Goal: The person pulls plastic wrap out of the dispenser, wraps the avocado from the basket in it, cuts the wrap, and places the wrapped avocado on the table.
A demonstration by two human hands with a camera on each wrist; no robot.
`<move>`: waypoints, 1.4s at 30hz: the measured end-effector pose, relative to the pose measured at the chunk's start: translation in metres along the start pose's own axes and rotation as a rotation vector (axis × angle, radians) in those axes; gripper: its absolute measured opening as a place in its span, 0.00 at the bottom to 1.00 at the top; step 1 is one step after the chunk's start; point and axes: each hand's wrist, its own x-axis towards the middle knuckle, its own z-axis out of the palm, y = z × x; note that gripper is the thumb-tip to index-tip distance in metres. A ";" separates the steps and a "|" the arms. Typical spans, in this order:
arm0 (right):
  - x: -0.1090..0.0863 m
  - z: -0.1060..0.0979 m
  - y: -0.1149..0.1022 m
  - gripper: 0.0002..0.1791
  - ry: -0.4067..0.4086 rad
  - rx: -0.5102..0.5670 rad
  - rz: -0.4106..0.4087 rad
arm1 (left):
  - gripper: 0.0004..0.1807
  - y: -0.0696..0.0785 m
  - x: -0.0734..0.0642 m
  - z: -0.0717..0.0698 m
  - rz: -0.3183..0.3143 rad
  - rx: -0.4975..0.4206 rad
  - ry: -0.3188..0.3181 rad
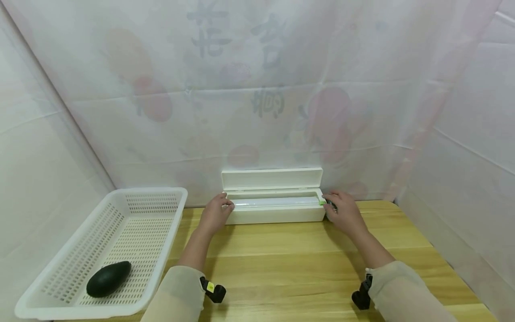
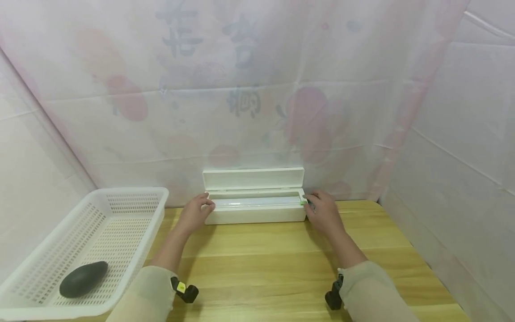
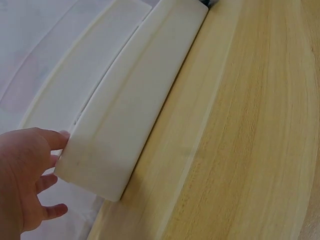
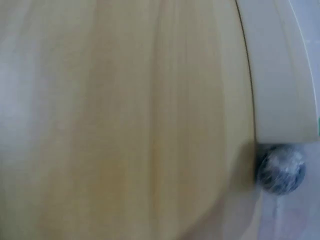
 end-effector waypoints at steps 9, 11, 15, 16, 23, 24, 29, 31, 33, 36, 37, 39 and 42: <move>0.024 0.002 -0.017 0.14 -0.166 -0.180 -0.130 | 0.08 -0.001 0.002 -0.002 0.010 0.012 0.003; 0.028 0.001 -0.021 0.12 -0.199 -0.196 -0.121 | 0.08 -0.001 0.003 -0.002 0.011 0.010 -0.001; 0.032 0.000 -0.026 0.09 -0.233 -0.204 -0.098 | 0.08 0.000 0.003 -0.003 0.013 0.004 -0.016; 0.033 0.000 -0.028 0.09 -0.239 -0.204 -0.090 | 0.08 0.000 0.003 -0.003 0.013 0.003 -0.019; 0.039 0.003 -0.030 0.10 -0.265 -0.253 -0.082 | 0.12 -0.001 0.002 -0.010 0.014 -0.016 -0.041; 0.039 0.004 -0.030 0.10 -0.267 -0.263 -0.077 | 0.12 -0.001 0.002 -0.011 0.016 -0.022 -0.049; 0.041 0.006 -0.030 0.13 -0.261 -0.282 -0.029 | 0.13 -0.001 0.001 -0.013 0.014 -0.032 -0.086; 0.041 0.006 -0.030 0.13 -0.256 -0.280 -0.018 | 0.13 0.000 0.002 -0.013 0.008 -0.027 -0.095; 0.041 0.007 -0.029 0.12 -0.253 -0.270 -0.008 | 0.14 0.001 0.003 -0.013 0.010 -0.019 -0.100; 0.041 0.007 -0.029 0.12 -0.248 -0.249 0.008 | 0.15 0.004 0.003 -0.013 0.010 -0.013 -0.106; 0.041 0.006 -0.029 0.11 -0.247 -0.242 0.013 | 0.15 0.005 0.004 -0.013 0.010 -0.010 -0.107; 0.041 0.006 -0.028 0.11 -0.248 -0.229 0.024 | 0.16 0.006 0.004 -0.012 0.006 -0.007 -0.110; 0.040 0.005 -0.028 0.12 -0.260 -0.222 0.041 | 0.17 0.006 0.005 -0.011 0.019 0.020 -0.106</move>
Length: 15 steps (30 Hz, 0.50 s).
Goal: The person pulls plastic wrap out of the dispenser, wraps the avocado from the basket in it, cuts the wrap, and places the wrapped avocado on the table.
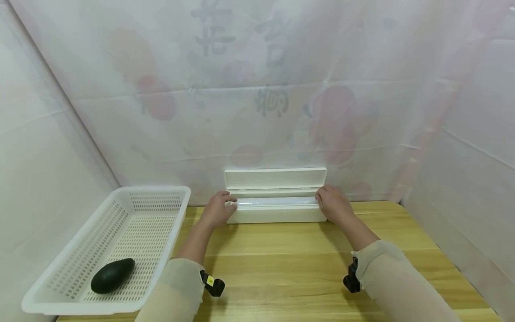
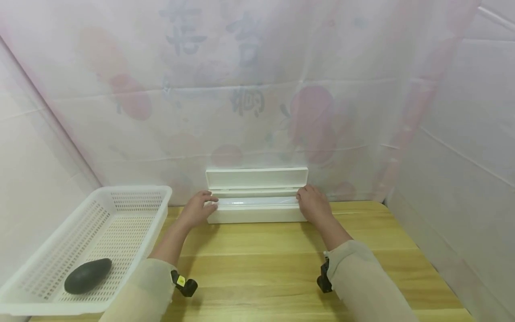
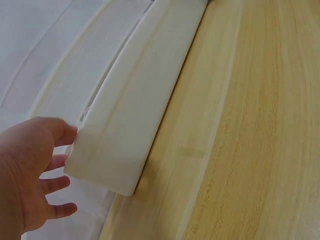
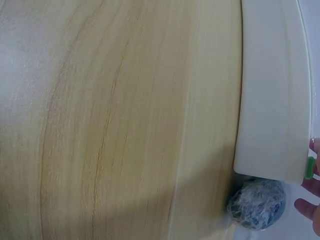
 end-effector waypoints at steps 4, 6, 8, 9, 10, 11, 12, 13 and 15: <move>0.000 -0.001 0.001 0.14 -0.021 0.014 0.013 | 0.15 0.002 0.001 0.002 0.005 0.022 0.020; 0.000 -0.001 0.001 0.14 -0.027 0.025 0.013 | 0.13 0.003 0.001 0.003 -0.005 0.024 0.033; 0.001 -0.001 0.001 0.14 -0.032 0.032 0.015 | 0.11 0.005 0.001 0.003 -0.021 0.028 0.042; 0.001 -0.001 0.000 0.14 -0.035 0.038 0.017 | 0.10 0.006 0.001 0.003 -0.025 0.032 0.050; 0.001 -0.001 0.000 0.14 -0.035 0.044 0.020 | 0.10 0.006 0.001 0.003 -0.032 0.036 0.056; 0.001 -0.002 0.000 0.14 -0.038 0.048 0.023 | 0.10 0.007 0.001 0.004 -0.037 0.043 0.063; 0.001 -0.002 0.000 0.14 -0.039 0.052 0.027 | 0.11 0.008 0.001 0.004 -0.038 0.052 0.070; 0.001 -0.002 0.000 0.14 -0.042 0.058 0.028 | 0.13 0.009 0.002 0.005 -0.035 0.070 0.079; 0.001 -0.003 -0.001 0.14 -0.044 0.062 0.031 | 0.16 0.010 0.002 0.006 -0.023 0.107 0.096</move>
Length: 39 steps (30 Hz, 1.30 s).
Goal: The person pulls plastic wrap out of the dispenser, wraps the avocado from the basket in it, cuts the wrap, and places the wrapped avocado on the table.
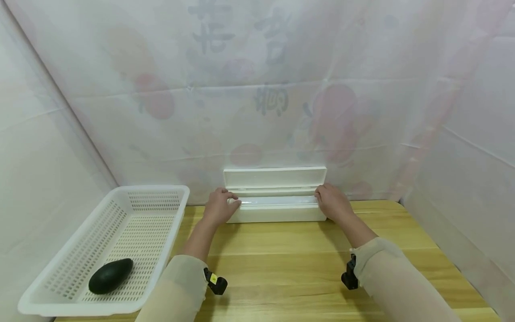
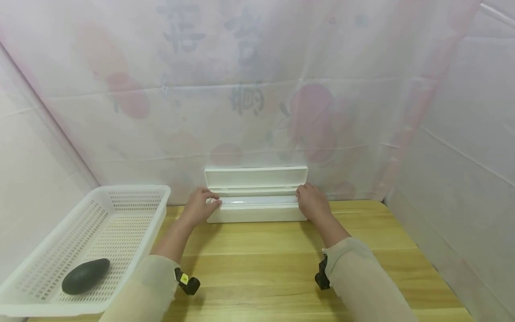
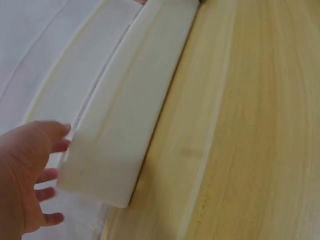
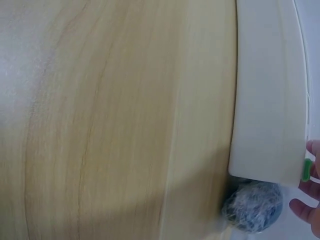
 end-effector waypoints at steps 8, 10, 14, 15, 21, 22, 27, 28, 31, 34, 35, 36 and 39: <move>0.001 -0.001 -0.002 0.13 -0.011 0.021 0.018 | 0.13 0.005 0.001 0.007 0.034 0.076 0.040; 0.001 -0.001 -0.003 0.13 -0.015 0.027 0.020 | 0.10 0.006 0.002 0.007 0.036 0.086 0.048; 0.000 -0.003 -0.004 0.13 -0.026 0.038 0.021 | 0.09 0.005 0.004 0.007 0.048 0.116 0.056; 0.000 -0.003 -0.004 0.13 -0.029 0.040 0.023 | 0.09 0.004 0.004 0.007 0.049 0.122 0.055; -0.002 -0.005 -0.004 0.15 -0.033 0.061 0.035 | 0.17 0.006 0.005 0.009 0.059 0.142 0.034; -0.002 -0.004 -0.005 0.15 -0.033 0.065 0.038 | 0.19 0.007 0.004 0.009 0.063 0.145 0.031; -0.001 -0.003 -0.006 0.14 -0.043 0.082 0.042 | 0.16 0.012 0.005 0.010 0.062 0.178 0.017; -0.001 -0.003 -0.006 0.15 -0.044 0.085 0.044 | 0.14 0.012 0.005 0.010 0.060 0.184 0.019; 0.000 -0.003 -0.007 0.15 -0.045 0.091 0.038 | 0.11 0.010 0.007 0.009 0.062 0.184 0.021; 0.000 -0.003 -0.007 0.15 -0.050 0.088 0.040 | 0.09 0.005 0.009 0.009 0.086 0.161 0.035; -0.001 -0.003 -0.007 0.15 -0.052 0.088 0.038 | 0.09 0.003 0.010 0.009 0.098 0.149 0.042; -0.001 -0.004 -0.006 0.15 -0.052 0.090 0.036 | 0.08 0.001 0.010 0.008 0.108 0.134 0.052; -0.001 -0.005 -0.005 0.15 -0.042 0.099 0.023 | 0.07 -0.003 0.011 0.007 0.138 0.093 0.075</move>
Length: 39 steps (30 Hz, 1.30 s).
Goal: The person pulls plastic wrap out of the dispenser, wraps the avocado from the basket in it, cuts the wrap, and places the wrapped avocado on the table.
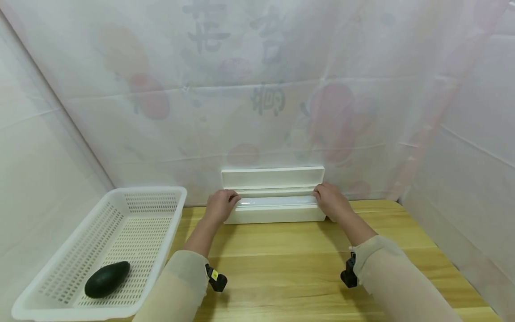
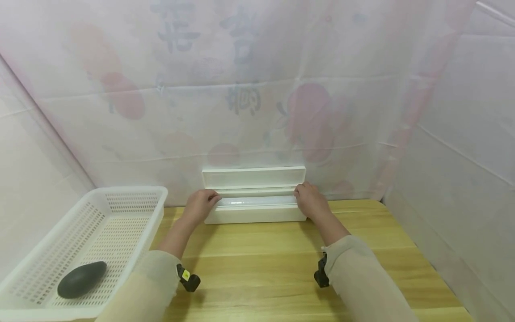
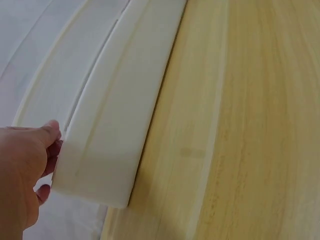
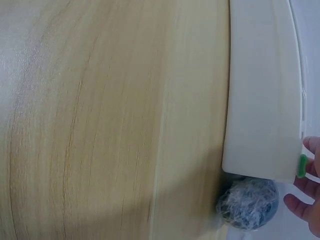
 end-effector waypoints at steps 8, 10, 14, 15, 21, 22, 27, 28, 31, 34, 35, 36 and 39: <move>-0.001 0.000 0.004 0.14 0.034 0.048 -0.031 | 0.08 -0.003 -0.002 -0.006 -0.016 -0.054 0.001; 0.000 0.000 0.005 0.15 0.028 0.054 -0.034 | 0.09 -0.004 -0.002 -0.007 -0.054 -0.090 -0.009; 0.002 -0.001 0.006 0.14 0.013 0.063 -0.044 | 0.10 -0.006 -0.002 -0.008 -0.096 -0.160 -0.017; 0.003 -0.001 0.006 0.14 0.012 0.064 -0.046 | 0.10 -0.007 -0.001 -0.009 -0.105 -0.183 -0.022; 0.005 -0.001 0.005 0.14 0.005 0.073 -0.038 | 0.09 -0.006 -0.001 -0.013 -0.160 -0.309 -0.062; 0.006 -0.001 0.005 0.14 0.003 0.074 -0.036 | 0.10 -0.006 -0.001 -0.013 -0.167 -0.321 -0.066; 0.008 -0.002 0.002 0.15 0.001 0.093 -0.023 | 0.11 -0.006 0.001 -0.014 -0.200 -0.381 -0.067; 0.008 -0.003 0.001 0.15 0.000 0.104 -0.017 | 0.11 -0.006 0.002 -0.015 -0.206 -0.395 -0.065; 0.009 -0.005 -0.001 0.16 -0.007 0.156 0.010 | 0.11 -0.006 0.003 -0.015 -0.224 -0.436 -0.057; 0.010 -0.006 -0.003 0.16 -0.020 0.199 0.044 | 0.11 -0.006 0.003 -0.016 -0.237 -0.474 -0.054; 0.010 -0.007 -0.003 0.16 -0.023 0.210 0.053 | 0.11 -0.006 0.003 -0.016 -0.238 -0.483 -0.053; 0.010 -0.007 -0.003 0.16 -0.024 0.219 0.060 | 0.11 -0.005 0.003 -0.017 -0.237 -0.487 -0.053; 0.011 -0.010 -0.002 0.15 -0.029 0.239 0.071 | 0.11 -0.005 0.004 -0.018 -0.237 -0.483 -0.055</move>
